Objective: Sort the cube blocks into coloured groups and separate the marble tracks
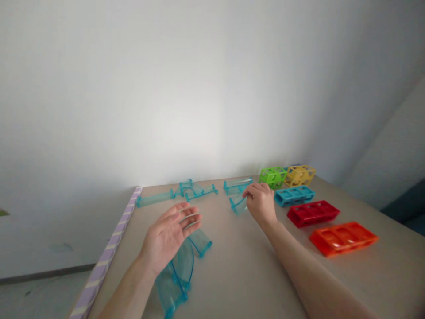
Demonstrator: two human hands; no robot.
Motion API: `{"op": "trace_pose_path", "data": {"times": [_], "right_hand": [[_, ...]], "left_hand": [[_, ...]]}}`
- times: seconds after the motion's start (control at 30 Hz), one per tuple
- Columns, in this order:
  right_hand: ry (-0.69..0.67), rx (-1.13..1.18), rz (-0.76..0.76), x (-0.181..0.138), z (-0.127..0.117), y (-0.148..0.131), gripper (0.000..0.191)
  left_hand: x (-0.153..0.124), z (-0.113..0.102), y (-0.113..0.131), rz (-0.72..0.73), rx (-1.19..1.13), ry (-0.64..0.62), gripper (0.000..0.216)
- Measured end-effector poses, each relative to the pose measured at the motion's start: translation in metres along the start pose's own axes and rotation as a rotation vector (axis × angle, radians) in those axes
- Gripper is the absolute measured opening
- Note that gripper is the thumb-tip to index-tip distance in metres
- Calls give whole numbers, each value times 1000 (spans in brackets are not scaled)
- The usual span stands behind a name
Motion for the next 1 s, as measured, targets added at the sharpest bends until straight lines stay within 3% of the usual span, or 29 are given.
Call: {"op": "trace_pose_path", "data": {"times": [0.1,0.17,0.33,0.53,1.0], "right_hand": [[-135,-156,95,-2,11,16,23],[-154,-178,111,-3,12,15,24],[-141,-157,43,-7,13,-7,36],[-285,-178,-10,-18,33,-23,41],[-227,-264,139,-17,30,1,33]], "left_hand": [[0,-4,1,8,-20,31,23],[1,-6,2,13,-26,50,23],[1,-13,7,50,-39,128,21],[0,-17,13,89,-64,189,20],[-1,-19,14,101,-70,229,20]]}}
Point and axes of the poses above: each hand's wrist, its own x-axis towards the middle knuckle, its own z-axis out of the palm, y = z × x, the point moved 9 cm from there along x, towards the middle knuckle, and after that the axes turned 13 degrees about -x, right-handed, at the moved point
